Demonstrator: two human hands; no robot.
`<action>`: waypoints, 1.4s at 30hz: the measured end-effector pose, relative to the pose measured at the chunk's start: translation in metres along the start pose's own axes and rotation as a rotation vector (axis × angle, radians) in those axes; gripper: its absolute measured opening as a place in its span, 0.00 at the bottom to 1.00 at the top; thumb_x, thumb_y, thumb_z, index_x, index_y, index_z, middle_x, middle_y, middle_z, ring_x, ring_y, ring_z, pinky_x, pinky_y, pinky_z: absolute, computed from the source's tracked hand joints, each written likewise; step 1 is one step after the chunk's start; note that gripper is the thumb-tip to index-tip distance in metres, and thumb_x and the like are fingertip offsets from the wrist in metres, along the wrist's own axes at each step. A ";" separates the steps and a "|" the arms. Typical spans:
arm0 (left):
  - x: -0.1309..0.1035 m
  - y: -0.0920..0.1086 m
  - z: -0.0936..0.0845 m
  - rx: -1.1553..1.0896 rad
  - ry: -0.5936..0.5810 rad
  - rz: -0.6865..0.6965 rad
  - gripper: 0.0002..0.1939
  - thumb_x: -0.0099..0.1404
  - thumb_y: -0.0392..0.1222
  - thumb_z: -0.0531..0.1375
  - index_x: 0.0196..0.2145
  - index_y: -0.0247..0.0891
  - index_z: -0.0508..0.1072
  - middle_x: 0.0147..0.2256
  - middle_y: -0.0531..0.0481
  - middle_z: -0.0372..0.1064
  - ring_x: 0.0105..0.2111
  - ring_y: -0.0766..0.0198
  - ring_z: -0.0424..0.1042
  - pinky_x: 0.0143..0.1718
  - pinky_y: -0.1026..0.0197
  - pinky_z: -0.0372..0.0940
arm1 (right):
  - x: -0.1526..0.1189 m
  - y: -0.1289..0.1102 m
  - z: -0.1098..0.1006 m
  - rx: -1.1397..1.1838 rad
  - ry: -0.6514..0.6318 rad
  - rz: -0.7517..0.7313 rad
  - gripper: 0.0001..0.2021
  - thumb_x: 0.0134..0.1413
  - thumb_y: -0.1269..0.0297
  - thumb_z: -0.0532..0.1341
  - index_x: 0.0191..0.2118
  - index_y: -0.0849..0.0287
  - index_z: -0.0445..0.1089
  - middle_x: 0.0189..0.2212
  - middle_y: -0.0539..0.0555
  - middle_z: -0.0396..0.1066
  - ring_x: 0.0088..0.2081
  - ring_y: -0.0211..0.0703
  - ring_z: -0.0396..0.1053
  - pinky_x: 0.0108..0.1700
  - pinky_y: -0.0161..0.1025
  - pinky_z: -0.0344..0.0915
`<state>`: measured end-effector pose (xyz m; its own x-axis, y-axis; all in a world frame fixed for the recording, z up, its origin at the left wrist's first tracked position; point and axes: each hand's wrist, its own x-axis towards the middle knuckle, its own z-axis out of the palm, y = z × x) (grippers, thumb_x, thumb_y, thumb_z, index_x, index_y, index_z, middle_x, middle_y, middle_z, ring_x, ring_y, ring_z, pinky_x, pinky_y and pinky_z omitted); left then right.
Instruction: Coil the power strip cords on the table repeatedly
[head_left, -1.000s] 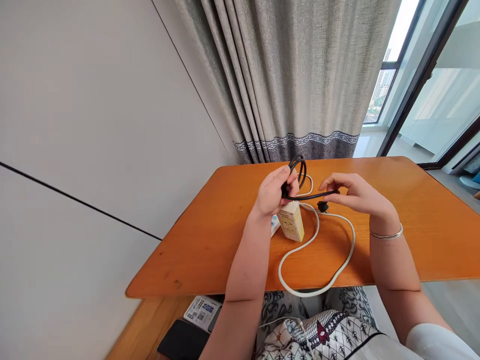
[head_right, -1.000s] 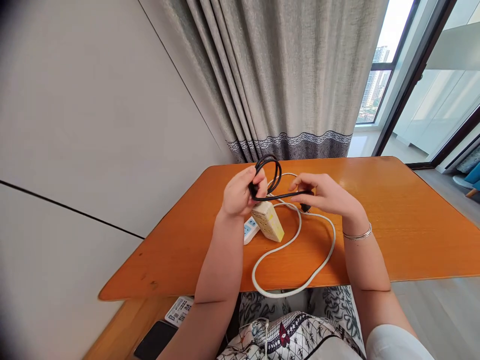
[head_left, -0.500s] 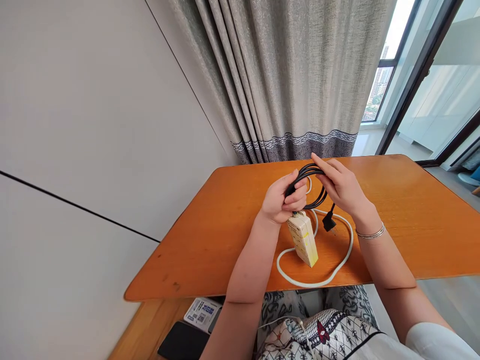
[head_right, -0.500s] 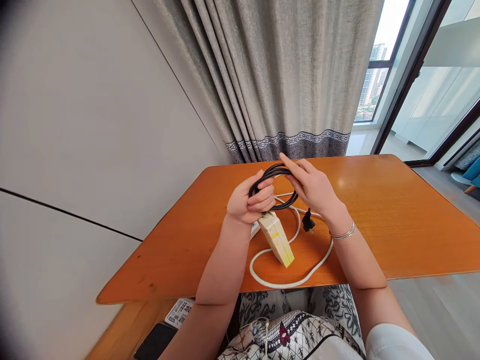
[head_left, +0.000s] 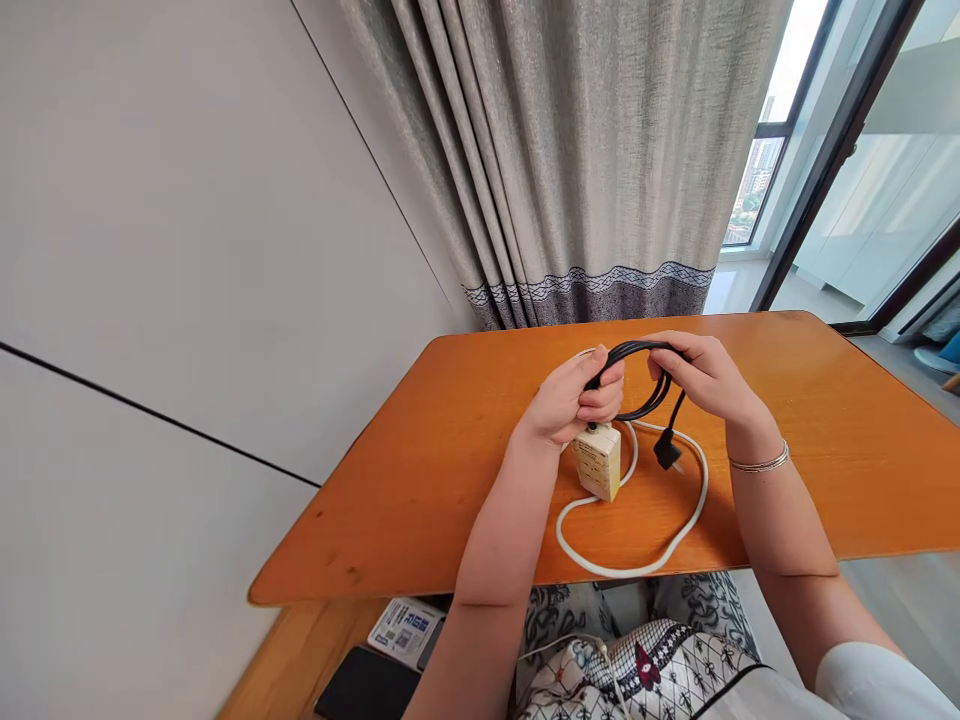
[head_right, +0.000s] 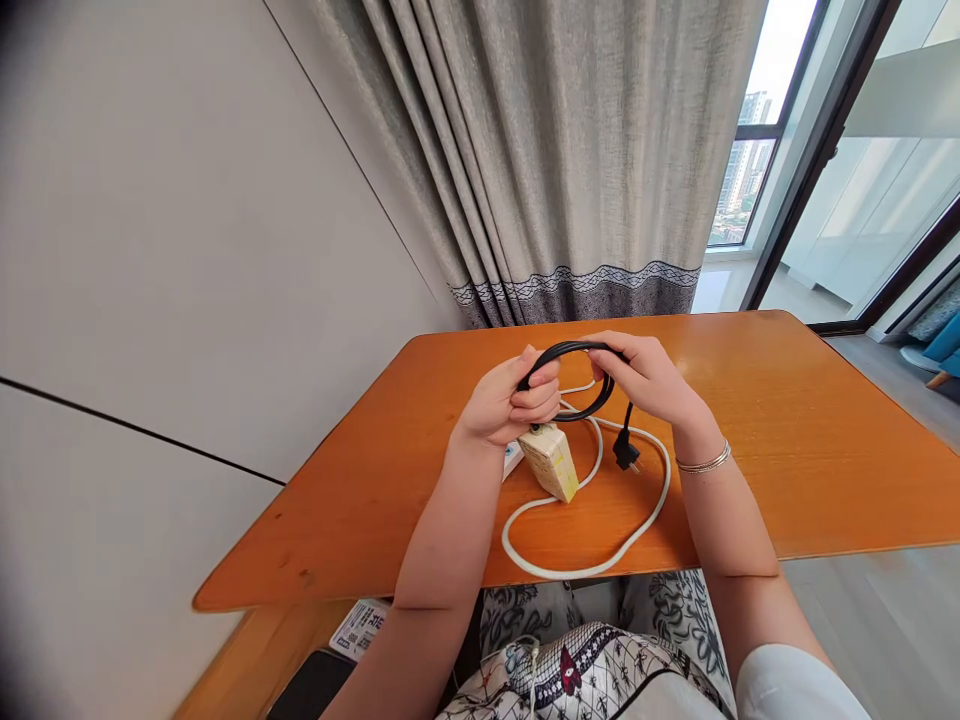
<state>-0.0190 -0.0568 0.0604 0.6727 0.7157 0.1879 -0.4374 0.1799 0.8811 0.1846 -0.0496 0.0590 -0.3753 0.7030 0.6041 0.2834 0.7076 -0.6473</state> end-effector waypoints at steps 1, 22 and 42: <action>0.000 -0.001 0.000 0.009 0.000 0.007 0.24 0.70 0.55 0.58 0.23 0.37 0.60 0.13 0.64 0.40 0.12 0.77 0.37 0.15 0.73 0.44 | 0.000 0.000 -0.001 0.044 -0.011 0.017 0.12 0.65 0.60 0.56 0.38 0.60 0.74 0.24 0.48 0.68 0.26 0.35 0.63 0.30 0.33 0.59; -0.014 0.037 0.005 -0.182 0.675 0.501 0.24 0.77 0.51 0.49 0.23 0.40 0.50 0.15 0.62 0.36 0.12 0.73 0.38 0.14 0.70 0.45 | 0.004 0.028 0.032 -0.194 -0.493 0.237 0.23 0.64 0.61 0.59 0.61 0.63 0.63 0.38 0.56 0.75 0.38 0.43 0.73 0.43 0.42 0.70; 0.002 0.003 0.000 0.087 0.578 0.416 0.24 0.70 0.54 0.59 0.22 0.40 0.58 0.14 0.57 0.56 0.15 0.70 0.57 0.19 0.69 0.53 | -0.010 -0.037 0.051 -0.918 -0.449 0.285 0.30 0.61 0.58 0.63 0.66 0.63 0.61 0.47 0.64 0.72 0.39 0.55 0.77 0.35 0.43 0.69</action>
<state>-0.0189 -0.0543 0.0633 0.0264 0.9605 0.2770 -0.5234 -0.2228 0.8224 0.1326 -0.0862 0.0533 -0.4283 0.8933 0.1365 0.8999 0.4354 -0.0257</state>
